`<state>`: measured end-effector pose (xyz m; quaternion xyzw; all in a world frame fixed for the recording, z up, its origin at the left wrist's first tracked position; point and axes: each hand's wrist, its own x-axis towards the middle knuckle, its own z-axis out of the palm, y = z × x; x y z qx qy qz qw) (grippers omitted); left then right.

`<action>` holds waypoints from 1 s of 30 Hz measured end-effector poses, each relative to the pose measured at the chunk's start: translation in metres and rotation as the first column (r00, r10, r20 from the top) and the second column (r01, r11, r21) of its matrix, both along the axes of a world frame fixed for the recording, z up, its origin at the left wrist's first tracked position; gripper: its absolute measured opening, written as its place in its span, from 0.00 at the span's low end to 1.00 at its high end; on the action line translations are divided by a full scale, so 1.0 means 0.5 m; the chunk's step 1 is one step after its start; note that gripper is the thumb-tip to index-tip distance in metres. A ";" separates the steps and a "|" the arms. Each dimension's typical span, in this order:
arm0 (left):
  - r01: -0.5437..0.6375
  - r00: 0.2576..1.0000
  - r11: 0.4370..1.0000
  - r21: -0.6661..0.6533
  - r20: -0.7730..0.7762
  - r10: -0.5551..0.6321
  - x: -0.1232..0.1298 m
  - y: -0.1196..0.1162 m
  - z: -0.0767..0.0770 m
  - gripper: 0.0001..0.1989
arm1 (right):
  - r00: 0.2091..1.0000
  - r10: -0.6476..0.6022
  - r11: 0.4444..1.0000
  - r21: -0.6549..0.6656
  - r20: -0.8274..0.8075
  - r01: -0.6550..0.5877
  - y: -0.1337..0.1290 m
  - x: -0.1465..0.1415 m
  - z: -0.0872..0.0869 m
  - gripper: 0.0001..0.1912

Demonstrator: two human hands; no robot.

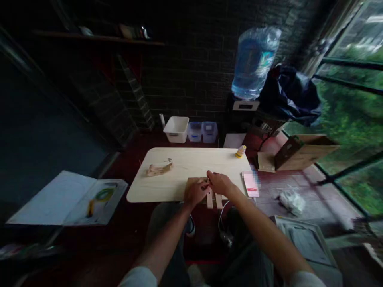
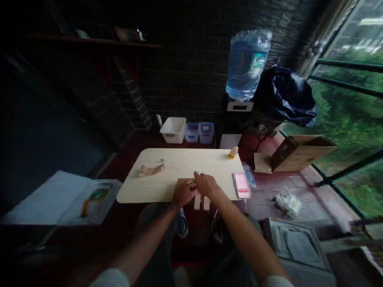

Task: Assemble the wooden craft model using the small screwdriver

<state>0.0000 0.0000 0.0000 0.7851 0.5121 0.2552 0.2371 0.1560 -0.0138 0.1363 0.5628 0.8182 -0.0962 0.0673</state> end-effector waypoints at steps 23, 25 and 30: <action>0.020 0.996 0.999 -0.031 0.090 -0.017 -0.002 -0.004 -0.001 0.11 | 0.999 -0.034 0.999 0.030 0.021 0.033 0.008 0.019 -0.024 0.16; 0.022 0.996 0.999 -0.044 0.090 -0.018 -0.004 -0.005 0.001 0.11 | 0.999 -0.052 0.998 0.039 0.015 0.051 0.004 0.014 -0.026 0.16; 0.011 0.996 0.998 -0.057 0.091 -0.005 -0.012 -0.009 0.004 0.11 | 0.999 -0.023 0.999 0.041 -0.038 0.024 -0.004 0.010 -0.031 0.15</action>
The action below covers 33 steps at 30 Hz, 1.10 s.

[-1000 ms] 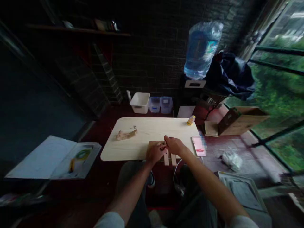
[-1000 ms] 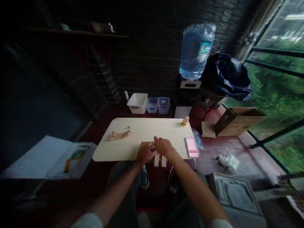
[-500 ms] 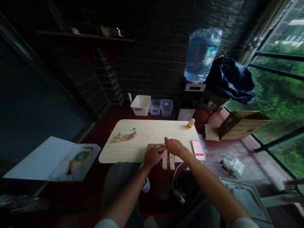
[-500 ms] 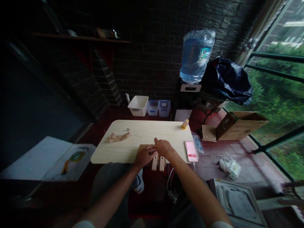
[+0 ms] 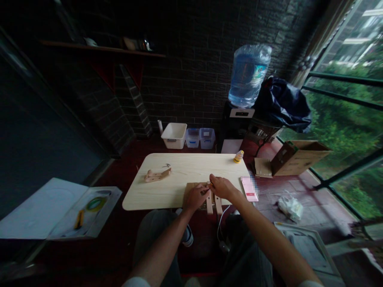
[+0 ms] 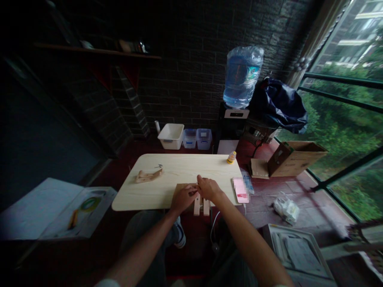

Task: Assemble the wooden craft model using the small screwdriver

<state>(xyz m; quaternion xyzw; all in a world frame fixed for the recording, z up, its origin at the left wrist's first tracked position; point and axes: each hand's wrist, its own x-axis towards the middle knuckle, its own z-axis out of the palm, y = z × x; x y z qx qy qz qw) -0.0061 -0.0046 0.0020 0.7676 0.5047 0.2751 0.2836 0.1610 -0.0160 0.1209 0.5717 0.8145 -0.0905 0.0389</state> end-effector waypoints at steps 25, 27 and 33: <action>-0.020 1.000 0.999 -0.041 0.020 0.021 -0.001 -0.006 0.008 0.10 | 1.000 -0.008 1.000 -0.018 0.000 0.008 -0.003 0.001 0.006 0.13; -0.025 1.000 0.999 -0.029 0.011 0.025 -0.003 -0.007 0.009 0.10 | 1.000 -0.017 1.000 -0.021 0.010 0.017 0.001 0.000 0.002 0.14; -0.007 1.000 1.000 0.027 0.006 0.007 -0.004 -0.008 0.004 0.10 | 0.998 -0.051 0.999 -0.015 0.026 0.051 0.001 -0.004 0.000 0.16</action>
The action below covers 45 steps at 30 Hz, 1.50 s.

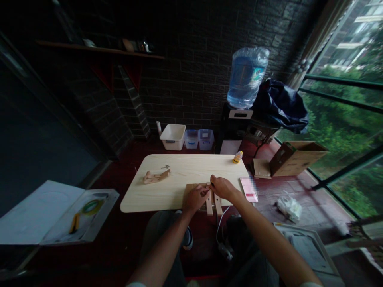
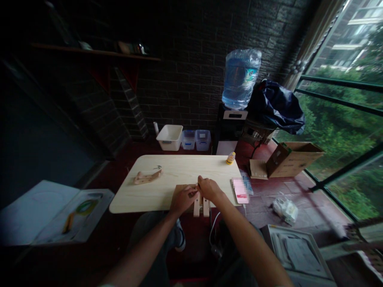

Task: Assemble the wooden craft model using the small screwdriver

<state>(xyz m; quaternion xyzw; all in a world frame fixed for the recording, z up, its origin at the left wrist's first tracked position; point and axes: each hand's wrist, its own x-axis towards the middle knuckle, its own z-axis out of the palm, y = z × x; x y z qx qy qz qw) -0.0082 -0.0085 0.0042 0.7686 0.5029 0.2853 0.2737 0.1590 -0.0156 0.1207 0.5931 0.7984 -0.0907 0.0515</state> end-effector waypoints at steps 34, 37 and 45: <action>-0.010 1.000 0.999 -0.041 0.011 0.010 0.004 0.008 -0.004 0.10 | 0.998 0.061 0.998 -0.027 0.028 -0.060 0.005 0.000 0.008 0.13; -0.012 1.000 0.999 -0.040 0.002 0.012 0.003 0.009 -0.004 0.10 | 1.000 0.003 1.000 -0.024 0.028 -0.002 0.006 -0.003 0.007 0.14; -0.006 1.000 1.000 -0.001 -0.004 0.006 0.004 0.016 -0.017 0.09 | 0.996 0.075 0.997 -0.024 -0.049 -0.076 0.004 0.014 0.015 0.15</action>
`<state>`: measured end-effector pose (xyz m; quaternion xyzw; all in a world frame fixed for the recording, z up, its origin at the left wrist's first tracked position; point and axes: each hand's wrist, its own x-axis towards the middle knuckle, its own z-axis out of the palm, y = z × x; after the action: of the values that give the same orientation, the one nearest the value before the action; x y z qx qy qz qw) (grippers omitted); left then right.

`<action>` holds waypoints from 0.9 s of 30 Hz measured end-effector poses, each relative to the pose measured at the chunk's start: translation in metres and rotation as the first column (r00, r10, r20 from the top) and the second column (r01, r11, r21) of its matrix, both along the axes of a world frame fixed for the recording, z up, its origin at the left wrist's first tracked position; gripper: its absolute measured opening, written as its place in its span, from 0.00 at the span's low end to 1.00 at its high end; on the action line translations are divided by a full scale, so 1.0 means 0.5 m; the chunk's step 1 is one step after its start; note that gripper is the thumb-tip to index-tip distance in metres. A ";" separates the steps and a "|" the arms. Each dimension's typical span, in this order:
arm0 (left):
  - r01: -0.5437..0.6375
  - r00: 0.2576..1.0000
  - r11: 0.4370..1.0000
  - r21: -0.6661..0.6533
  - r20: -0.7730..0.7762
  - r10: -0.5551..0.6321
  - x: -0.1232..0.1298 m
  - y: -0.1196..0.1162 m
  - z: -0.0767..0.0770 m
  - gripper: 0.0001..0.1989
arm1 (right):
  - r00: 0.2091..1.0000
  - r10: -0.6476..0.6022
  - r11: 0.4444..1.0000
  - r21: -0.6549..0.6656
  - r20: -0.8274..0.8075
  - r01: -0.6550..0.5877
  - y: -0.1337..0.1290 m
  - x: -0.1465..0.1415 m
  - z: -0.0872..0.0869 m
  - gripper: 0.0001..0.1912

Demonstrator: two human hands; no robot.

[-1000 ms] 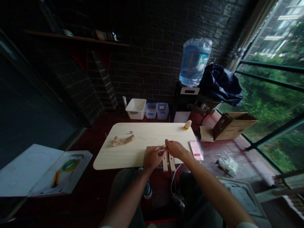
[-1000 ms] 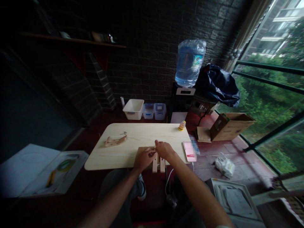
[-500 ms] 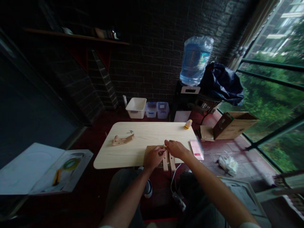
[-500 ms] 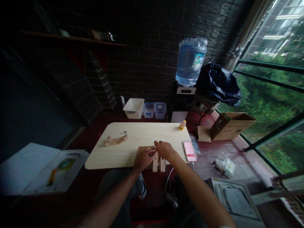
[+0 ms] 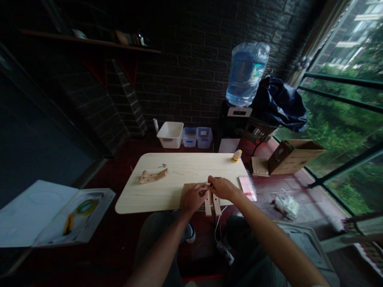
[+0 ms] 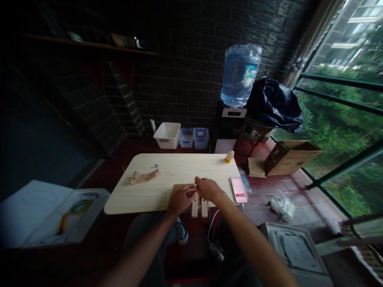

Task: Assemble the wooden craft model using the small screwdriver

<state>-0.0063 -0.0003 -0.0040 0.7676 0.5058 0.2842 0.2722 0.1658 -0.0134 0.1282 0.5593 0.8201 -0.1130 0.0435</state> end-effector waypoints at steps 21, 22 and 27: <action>-0.005 1.000 0.999 0.042 0.018 0.004 0.001 0.007 -0.026 0.09 | 1.000 0.006 1.000 0.016 -0.003 -0.006 0.003 -0.004 -0.009 0.12; -0.006 1.000 0.999 0.045 0.016 0.005 0.001 0.007 -0.026 0.09 | 1.000 -0.001 1.000 0.014 -0.001 0.001 0.005 -0.004 -0.012 0.12; -0.008 1.000 0.998 0.058 0.013 0.007 0.002 0.005 -0.024 0.08 | 0.999 -0.029 0.999 0.021 0.013 0.029 0.012 -0.012 -0.021 0.13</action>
<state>-0.0051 0.0024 -0.0159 0.7716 0.4984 0.3047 0.2518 0.1599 -0.0074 0.1176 0.5724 0.8126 -0.1015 0.0413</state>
